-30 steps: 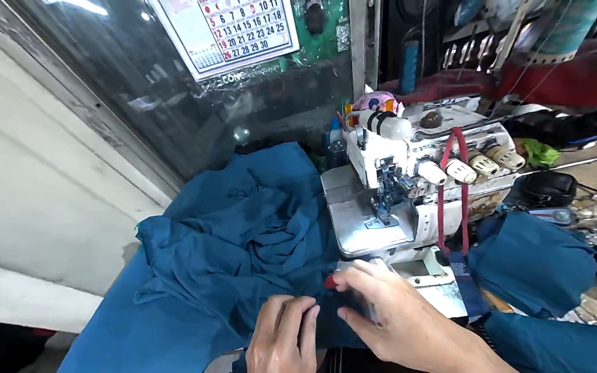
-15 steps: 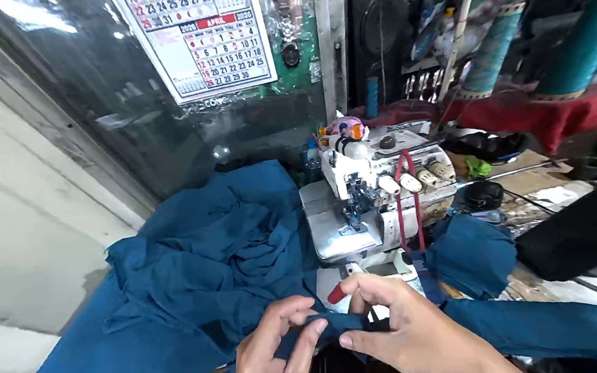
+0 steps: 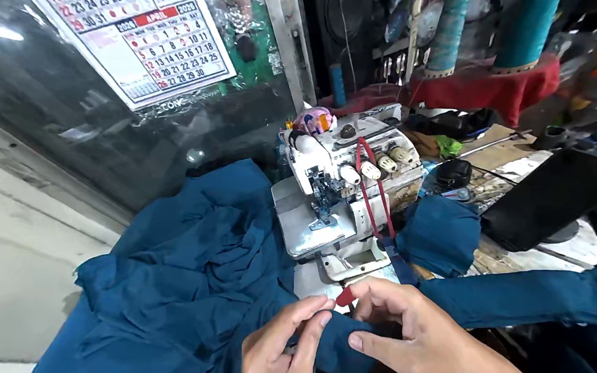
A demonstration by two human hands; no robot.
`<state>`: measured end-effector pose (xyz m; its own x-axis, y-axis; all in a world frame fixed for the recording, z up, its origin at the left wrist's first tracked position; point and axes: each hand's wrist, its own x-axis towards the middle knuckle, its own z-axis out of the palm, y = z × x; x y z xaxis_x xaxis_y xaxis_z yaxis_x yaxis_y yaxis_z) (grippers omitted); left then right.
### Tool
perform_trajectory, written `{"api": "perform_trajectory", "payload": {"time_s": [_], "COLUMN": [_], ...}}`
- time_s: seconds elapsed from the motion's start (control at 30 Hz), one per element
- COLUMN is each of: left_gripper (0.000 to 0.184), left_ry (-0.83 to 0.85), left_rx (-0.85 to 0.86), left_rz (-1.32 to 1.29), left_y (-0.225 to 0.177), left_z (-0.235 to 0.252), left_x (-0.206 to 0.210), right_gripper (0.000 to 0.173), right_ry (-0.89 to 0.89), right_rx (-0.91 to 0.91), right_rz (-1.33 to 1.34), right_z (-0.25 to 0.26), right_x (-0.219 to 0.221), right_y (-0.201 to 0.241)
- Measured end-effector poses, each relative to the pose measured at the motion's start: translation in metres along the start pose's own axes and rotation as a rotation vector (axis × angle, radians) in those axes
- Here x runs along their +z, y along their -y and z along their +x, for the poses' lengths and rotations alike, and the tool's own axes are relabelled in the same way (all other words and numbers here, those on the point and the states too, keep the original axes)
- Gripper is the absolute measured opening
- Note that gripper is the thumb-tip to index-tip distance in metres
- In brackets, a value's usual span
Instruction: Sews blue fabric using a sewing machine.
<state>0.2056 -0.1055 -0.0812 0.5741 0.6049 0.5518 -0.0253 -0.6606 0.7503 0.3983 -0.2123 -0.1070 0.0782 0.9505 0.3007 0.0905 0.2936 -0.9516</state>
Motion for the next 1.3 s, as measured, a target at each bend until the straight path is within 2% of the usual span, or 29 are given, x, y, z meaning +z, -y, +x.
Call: {"api": "perform_trajectory", "payload": {"time_s": [0.1,0.23,0.37,0.6,0.77,0.87,0.97,1.17,1.3], "left_gripper": [0.023,0.027,0.022,0.024,0.028,0.023,0.013,0.008,0.020], "left_ry": [-0.023,0.000,0.042,0.127,0.196,0.268,0.198,0.106,0.088], "left_rx": [-0.014,0.016,-0.057,-0.003,-0.231,-0.325,-0.281,-0.118,-0.082], "left_rz": [0.033,0.115,0.010,-0.166,-0.299,-0.423,-0.472,-0.260,-0.110], "left_y": [0.000,0.013,0.008,0.022,0.022,0.025,0.024,0.016,0.009], "left_z": [0.004,0.008,0.007,-0.001,-0.006,-0.015,-0.019,-0.016,-0.018], "left_x": [0.007,0.014,0.017,0.015,0.018,0.018,0.024,0.023,0.023], "right_gripper": [0.034,0.035,0.039,0.036,0.040,0.038,0.039,0.040,0.036], "right_ry": [-0.045,-0.014,-0.011,-0.111,-0.135,-0.145,-0.143,-0.151,-0.191], "right_rx": [0.003,0.021,0.077,0.004,-0.093,-0.108,-0.100,-0.017,0.003], "right_rz": [-0.007,-0.005,0.015,0.039,0.044,0.036,0.006,-0.120,-0.153], "right_z": [-0.006,-0.008,-0.012,-0.014,-0.016,-0.020,-0.025,-0.028,-0.030], "right_x": [-0.004,-0.010,-0.015,-0.005,0.003,0.005,0.005,0.000,-0.005], "right_y": [-0.005,-0.008,-0.008,-0.010,-0.001,0.005,0.005,0.007,0.007]}}
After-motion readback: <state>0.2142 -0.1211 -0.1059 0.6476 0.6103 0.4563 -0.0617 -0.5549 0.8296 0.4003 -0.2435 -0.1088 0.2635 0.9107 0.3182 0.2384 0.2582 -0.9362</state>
